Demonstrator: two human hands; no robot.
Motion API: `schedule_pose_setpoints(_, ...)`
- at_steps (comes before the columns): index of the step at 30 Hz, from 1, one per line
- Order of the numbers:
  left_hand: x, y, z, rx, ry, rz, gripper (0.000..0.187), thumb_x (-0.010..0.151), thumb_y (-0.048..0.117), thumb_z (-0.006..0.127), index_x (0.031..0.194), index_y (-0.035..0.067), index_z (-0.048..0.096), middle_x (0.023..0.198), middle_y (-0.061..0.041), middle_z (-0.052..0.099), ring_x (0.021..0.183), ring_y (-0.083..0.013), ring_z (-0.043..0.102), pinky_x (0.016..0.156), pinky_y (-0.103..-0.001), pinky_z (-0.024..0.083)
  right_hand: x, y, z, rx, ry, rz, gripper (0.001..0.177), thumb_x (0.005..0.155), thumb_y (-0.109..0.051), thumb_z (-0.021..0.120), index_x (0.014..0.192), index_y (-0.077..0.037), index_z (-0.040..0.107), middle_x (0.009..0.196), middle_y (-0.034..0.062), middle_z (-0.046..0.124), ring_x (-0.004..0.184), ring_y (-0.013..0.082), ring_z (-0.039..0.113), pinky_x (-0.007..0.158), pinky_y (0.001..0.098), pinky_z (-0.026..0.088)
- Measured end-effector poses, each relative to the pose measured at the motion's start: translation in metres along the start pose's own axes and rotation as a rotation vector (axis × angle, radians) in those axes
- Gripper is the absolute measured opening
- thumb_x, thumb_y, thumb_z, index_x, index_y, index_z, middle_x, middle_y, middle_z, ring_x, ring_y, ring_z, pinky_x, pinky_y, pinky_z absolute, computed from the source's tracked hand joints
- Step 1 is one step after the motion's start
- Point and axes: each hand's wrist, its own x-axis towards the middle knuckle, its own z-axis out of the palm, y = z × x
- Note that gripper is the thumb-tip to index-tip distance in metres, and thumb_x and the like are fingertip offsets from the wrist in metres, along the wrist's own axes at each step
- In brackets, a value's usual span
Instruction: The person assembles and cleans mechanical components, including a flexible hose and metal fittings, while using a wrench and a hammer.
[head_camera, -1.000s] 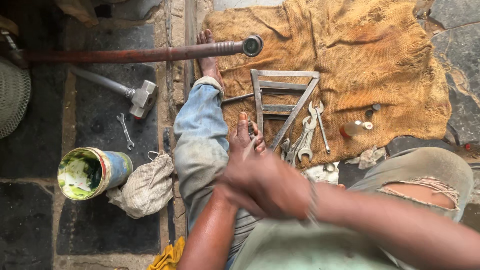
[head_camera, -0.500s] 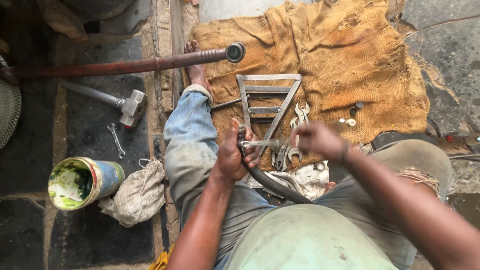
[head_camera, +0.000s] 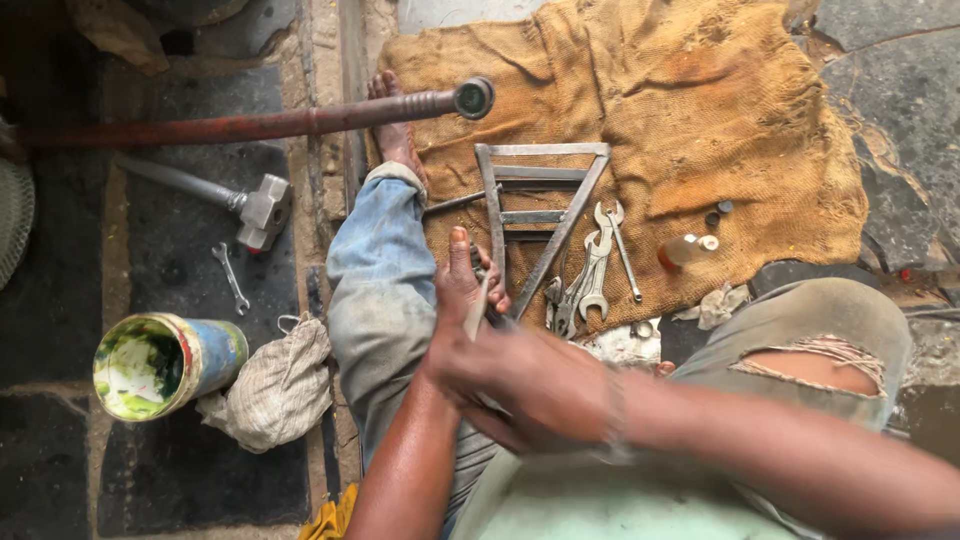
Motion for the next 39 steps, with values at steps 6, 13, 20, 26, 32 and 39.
schedule_pose_setpoints(6, 0.010, -0.026, -0.005, 0.010, -0.036, 0.095, 0.050, 0.100, 0.061, 0.052, 0.088, 0.013, 0.048, 0.056, 0.001, 0.038, 0.041, -0.0109, 0.040, 0.037, -0.029, 0.037, -0.084, 0.058, -0.010, 0.228, -0.079, 0.437, 0.017, 0.089, -0.016, 0.073, 0.102, -0.011, 0.082, 0.091, 0.0069, 0.080, 0.082, 0.0207, 0.077, 0.076, 0.0346, 0.062)
schedule_pose_setpoints(13, 0.001, -0.014, 0.002, -0.040, -0.133, 0.044, 0.054, 0.097, 0.067, 0.050, 0.089, 0.013, 0.050, 0.059, 0.001, 0.041, 0.043, -0.0109, 0.040, 0.038, -0.029, 0.036, -0.106, 0.108, 0.019, 0.165, -0.013, 0.435, 0.013, 0.084, -0.008, 0.076, 0.095, -0.010, 0.081, 0.093, 0.0037, 0.079, 0.084, 0.0157, 0.076, 0.077, 0.0327, 0.062)
schedule_pose_setpoints(20, -0.014, -0.001, -0.003, -0.185, -0.373, -0.002, 0.056, 0.101, 0.067, 0.047, 0.088, 0.013, 0.051, 0.061, 0.001, 0.041, 0.044, -0.0103, 0.041, 0.040, -0.027, 0.038, -0.115, 0.144, 0.025, 0.627, 0.002, 0.700, 0.024, 0.089, -0.002, 0.081, 0.100, -0.003, 0.060, 0.082, 0.0132, 0.062, 0.078, 0.0159, 0.058, 0.069, 0.0360, 0.053)
schedule_pose_setpoints(26, -0.025, -0.001, 0.005, -0.101, -0.523, -0.036, 0.058, 0.102, 0.068, 0.047, 0.090, 0.012, 0.052, 0.061, 0.002, 0.041, 0.045, -0.0095, 0.040, 0.041, -0.027, 0.039, -0.071, 0.165, -0.011, -0.075, -0.162, 0.828, 0.011, 0.096, -0.018, 0.060, 0.097, -0.015, 0.071, 0.082, 0.0006, 0.069, 0.067, 0.0164, 0.066, 0.063, 0.0335, 0.058)
schedule_pose_setpoints(32, -0.030, 0.004, 0.005, -0.009, -0.510, -0.035, 0.056, 0.101, 0.067, 0.048, 0.088, 0.012, 0.053, 0.058, 0.002, 0.039, 0.042, -0.0107, 0.041, 0.041, -0.028, 0.040, 0.024, 0.162, -0.083, -0.754, 0.392, 0.094, 0.023, 0.110, -0.010, 0.058, 0.089, -0.001, 0.062, 0.090, 0.0159, 0.063, 0.082, 0.0276, 0.061, 0.069, 0.0373, 0.057)
schedule_pose_setpoints(39, -0.025, 0.001, 0.005, -0.097, -0.299, -0.010, 0.054, 0.101, 0.065, 0.046, 0.091, 0.013, 0.054, 0.062, 0.000, 0.044, 0.048, -0.0121, 0.043, 0.045, -0.030, 0.041, 0.054, 0.113, -0.078, -1.056, -0.025, 0.139, 0.018, 0.099, -0.012, 0.058, 0.111, -0.009, 0.070, 0.118, 0.0195, 0.064, 0.114, 0.0322, 0.062, 0.099, 0.0472, 0.052)
